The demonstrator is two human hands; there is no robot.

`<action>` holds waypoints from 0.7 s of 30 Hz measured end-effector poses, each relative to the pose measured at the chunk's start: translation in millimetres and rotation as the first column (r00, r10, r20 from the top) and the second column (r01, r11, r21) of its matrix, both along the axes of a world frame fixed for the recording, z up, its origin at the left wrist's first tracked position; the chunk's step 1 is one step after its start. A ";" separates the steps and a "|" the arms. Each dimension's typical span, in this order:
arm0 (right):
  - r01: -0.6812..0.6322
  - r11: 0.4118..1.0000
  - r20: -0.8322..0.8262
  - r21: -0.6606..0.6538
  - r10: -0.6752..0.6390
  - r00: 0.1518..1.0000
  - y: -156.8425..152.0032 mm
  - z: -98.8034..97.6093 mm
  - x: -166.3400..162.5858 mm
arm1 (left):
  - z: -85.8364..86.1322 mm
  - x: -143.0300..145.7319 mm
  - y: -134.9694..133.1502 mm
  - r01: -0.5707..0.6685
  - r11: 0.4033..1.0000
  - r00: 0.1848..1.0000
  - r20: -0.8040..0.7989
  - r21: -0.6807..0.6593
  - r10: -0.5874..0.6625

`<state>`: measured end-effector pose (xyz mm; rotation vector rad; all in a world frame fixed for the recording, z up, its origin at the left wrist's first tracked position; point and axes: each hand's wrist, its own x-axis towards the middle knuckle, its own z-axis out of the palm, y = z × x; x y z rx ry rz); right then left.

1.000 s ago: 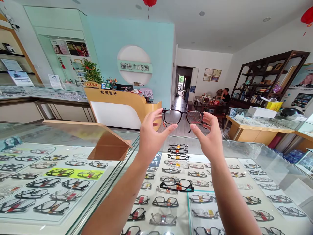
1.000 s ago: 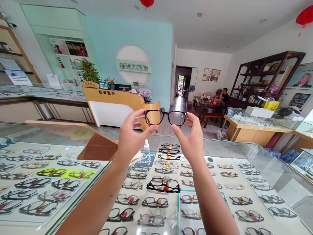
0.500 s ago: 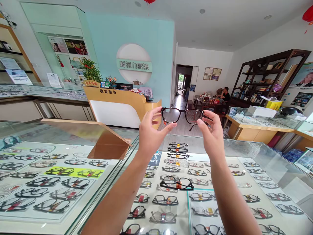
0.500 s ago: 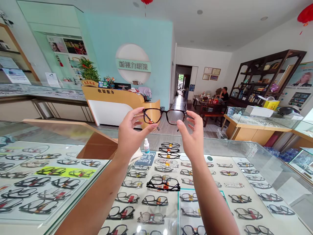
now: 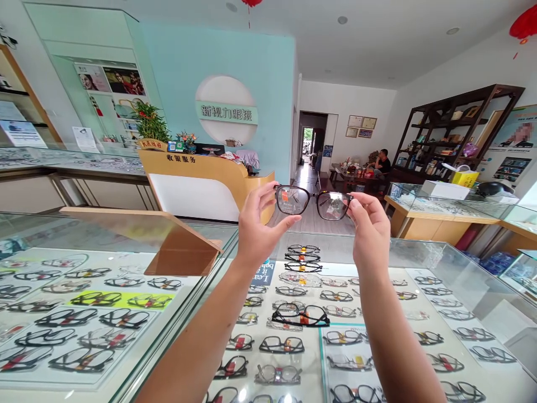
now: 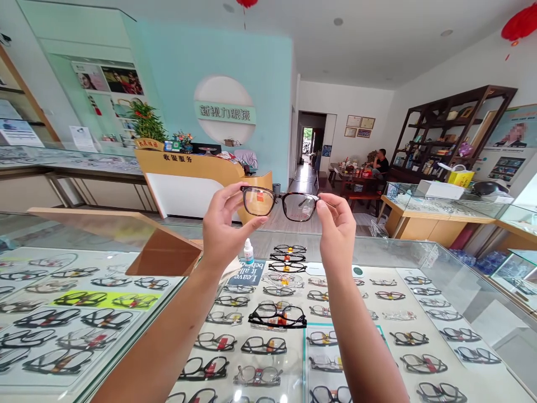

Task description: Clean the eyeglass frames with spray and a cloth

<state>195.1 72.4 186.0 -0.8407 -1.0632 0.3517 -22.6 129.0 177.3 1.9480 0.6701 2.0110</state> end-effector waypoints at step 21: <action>-0.162 0.986 -0.059 0.032 0.164 0.985 1.7 4.5 -2.8 | 1.2 -1.0 -2.7 -0.013 0.999 0.997 -0.073 -0.046 0.010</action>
